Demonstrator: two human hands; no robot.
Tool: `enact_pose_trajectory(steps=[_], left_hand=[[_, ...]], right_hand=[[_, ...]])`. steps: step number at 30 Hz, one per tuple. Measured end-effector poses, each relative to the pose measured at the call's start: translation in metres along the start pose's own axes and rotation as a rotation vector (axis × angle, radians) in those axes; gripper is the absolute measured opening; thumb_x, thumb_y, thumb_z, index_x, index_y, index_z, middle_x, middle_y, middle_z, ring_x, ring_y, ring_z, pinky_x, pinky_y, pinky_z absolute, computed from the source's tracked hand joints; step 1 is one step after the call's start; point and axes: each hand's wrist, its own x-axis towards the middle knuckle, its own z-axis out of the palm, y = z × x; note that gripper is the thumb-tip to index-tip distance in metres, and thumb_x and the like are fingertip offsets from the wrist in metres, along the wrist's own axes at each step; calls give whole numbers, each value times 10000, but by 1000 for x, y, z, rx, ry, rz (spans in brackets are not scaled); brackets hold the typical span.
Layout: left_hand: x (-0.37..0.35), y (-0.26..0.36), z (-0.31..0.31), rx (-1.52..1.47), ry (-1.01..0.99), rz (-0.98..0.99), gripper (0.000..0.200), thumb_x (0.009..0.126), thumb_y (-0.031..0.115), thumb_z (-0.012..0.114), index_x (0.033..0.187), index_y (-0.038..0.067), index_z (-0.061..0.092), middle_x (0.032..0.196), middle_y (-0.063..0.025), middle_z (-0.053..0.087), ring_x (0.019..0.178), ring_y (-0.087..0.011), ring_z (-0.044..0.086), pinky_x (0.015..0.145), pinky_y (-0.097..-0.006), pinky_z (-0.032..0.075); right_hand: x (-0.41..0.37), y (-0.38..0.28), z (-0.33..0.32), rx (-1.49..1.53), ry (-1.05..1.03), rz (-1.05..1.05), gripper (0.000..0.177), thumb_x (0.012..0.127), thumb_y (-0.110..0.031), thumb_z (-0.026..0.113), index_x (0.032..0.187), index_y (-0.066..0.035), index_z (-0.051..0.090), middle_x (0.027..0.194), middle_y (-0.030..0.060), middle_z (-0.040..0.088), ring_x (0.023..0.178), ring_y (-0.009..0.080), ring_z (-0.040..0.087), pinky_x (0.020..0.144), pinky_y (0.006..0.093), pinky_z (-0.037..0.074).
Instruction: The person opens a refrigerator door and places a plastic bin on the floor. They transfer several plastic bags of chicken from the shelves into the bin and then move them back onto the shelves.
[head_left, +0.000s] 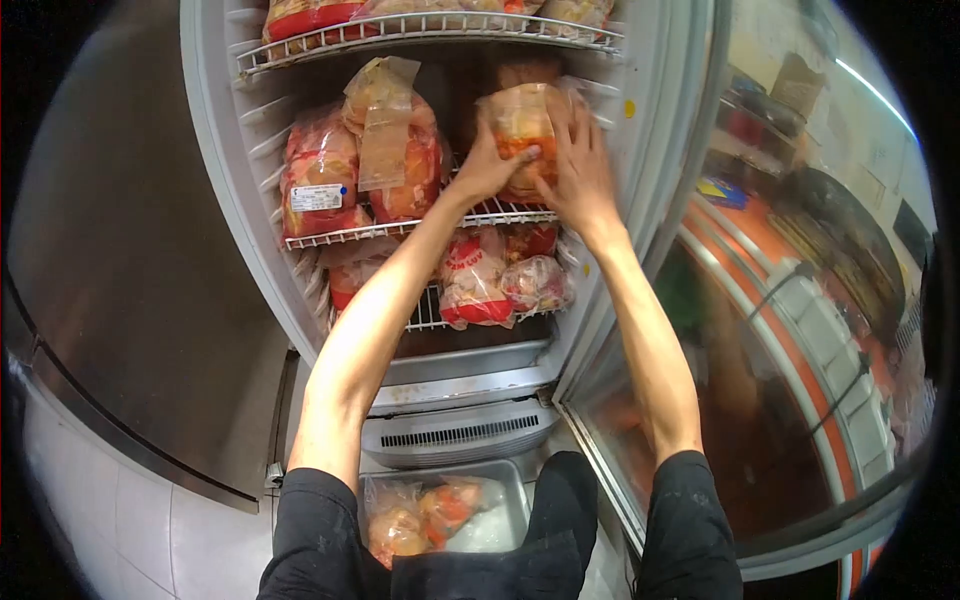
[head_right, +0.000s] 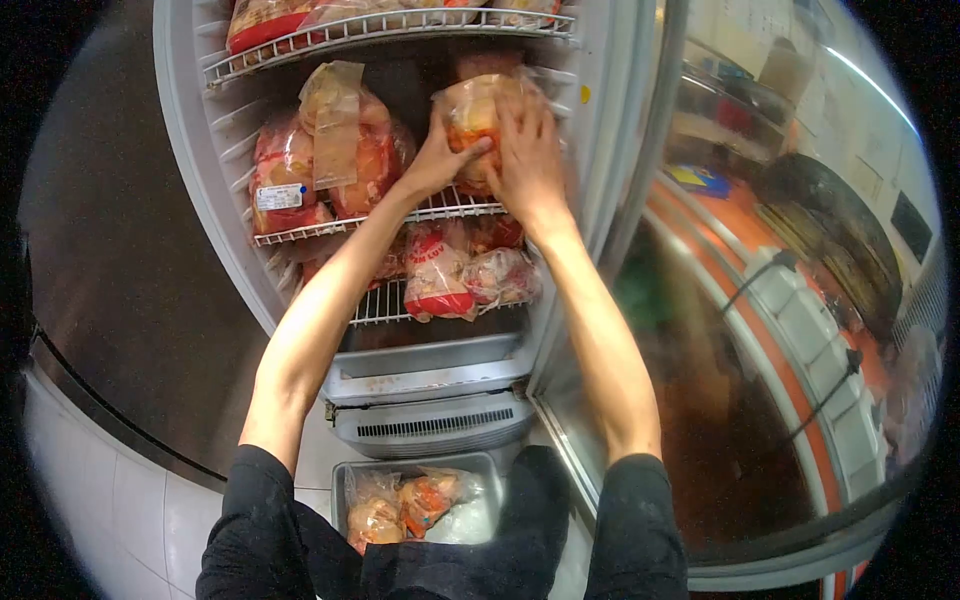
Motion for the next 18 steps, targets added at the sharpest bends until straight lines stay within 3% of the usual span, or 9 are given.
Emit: enact_pose_trajectory(steps=[1,4,5,8,9,12,15,16,18], left_hand=[[1,-9,5,72,43,48,1051,757,300,774,1456,12,44,1411,-260,303,1354,-316,285,1103,-406,274],[-7,9,26,398,290,-45,1050,753,304,760,1453,3,36,1359,-310,331,1320,-411,309,1078,-449,294],[-10,16,30,382,348,-38,956,774,264,714,1451,5,92,1322,-306,369,1225,-467,365,1046,-475,308],[4,23,30,390,487,179,816,816,209,665,1430,-1,170,1287,-245,396,1198,-395,394,1037,-448,311],[17,22,33,274,510,308,636,802,103,596,1373,23,327,1255,-234,422,1175,-406,395,1010,-465,325],[19,26,57,710,495,172,537,764,102,584,1274,11,443,1228,-268,416,1139,-441,377,936,-552,331],[0,43,57,619,501,129,468,738,67,577,1198,7,511,1242,-263,417,1092,-428,405,960,-504,344],[-5,41,55,499,483,140,542,735,130,627,1240,8,474,1269,-293,371,1173,-463,355,995,-552,307],[-24,45,57,644,641,113,625,749,183,657,1298,15,410,1300,-315,317,1255,-504,267,1028,-613,246]], right_hand=[[-4,3,0,-85,-58,-65,1037,618,-178,831,1441,-52,213,1468,321,164,1353,480,214,1101,481,287],[-2,15,1,-64,-170,-17,999,653,-133,801,1451,-60,205,1476,327,142,1362,475,201,1109,486,271],[1,17,5,-97,-187,-18,1004,650,-125,794,1457,-69,200,1469,320,176,1362,472,201,1118,474,260],[17,48,30,38,-180,-188,991,650,-112,779,1456,-72,205,1468,301,209,1367,459,200,1125,457,253],[20,50,37,90,-178,-158,969,662,-84,749,1458,-69,197,1472,286,218,1372,446,195,1132,443,239],[29,72,58,104,-173,-230,944,684,-73,714,1465,-71,184,1473,280,224,1378,438,186,1142,440,216],[27,78,51,261,-232,-280,929,711,-101,691,1469,-64,154,1491,273,179,1369,456,193,1134,444,219],[29,72,46,289,-249,-299,925,719,-113,690,1468,-59,149,1494,275,169,1368,459,194,1130,446,225],[22,52,31,238,-296,-230,876,768,-137,659,1462,-37,135,1490,292,153,1366,461,198,1121,452,240]])
